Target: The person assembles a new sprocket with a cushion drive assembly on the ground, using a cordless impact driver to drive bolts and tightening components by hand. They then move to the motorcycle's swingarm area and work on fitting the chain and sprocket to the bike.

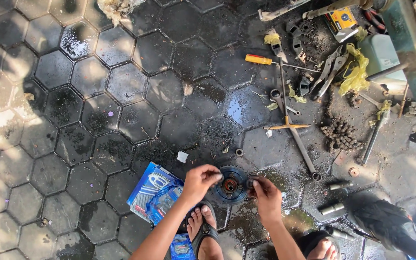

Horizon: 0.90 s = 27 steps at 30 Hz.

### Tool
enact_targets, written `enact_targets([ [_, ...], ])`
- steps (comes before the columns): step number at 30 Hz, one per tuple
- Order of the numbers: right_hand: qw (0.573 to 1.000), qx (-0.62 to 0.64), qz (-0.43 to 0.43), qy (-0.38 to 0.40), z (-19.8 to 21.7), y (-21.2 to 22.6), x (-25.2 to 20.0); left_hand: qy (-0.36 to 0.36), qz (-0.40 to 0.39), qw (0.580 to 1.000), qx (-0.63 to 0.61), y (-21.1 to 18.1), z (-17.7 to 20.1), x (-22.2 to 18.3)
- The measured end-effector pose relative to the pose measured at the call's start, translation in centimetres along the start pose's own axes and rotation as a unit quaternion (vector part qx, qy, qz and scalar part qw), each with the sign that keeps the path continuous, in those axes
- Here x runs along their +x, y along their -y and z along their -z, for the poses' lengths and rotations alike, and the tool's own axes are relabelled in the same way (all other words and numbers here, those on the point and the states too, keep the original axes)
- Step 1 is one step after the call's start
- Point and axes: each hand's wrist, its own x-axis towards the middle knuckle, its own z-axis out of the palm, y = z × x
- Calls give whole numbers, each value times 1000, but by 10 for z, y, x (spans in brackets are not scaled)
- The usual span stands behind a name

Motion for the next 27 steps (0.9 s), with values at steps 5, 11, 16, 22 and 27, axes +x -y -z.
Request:
enact_targets([
  [5,996,-83,4,-19,3,4,29,14,36,998,-58,5,-9,-20],
  [11,878,-352,317,62,-32,42,88,-28,41,996,-75,15,-2,-23],
  [16,838,-474,242,124,-38,33,106,-44,33,997,-63,18,10,-26],
  [22,936,-336,83,67,-32,73,64,-62,45,994,-75,20,19,-24],
  [27,968,-234,-18,86,-26,63,3,-56,41,994,-81,19,17,-28],
])
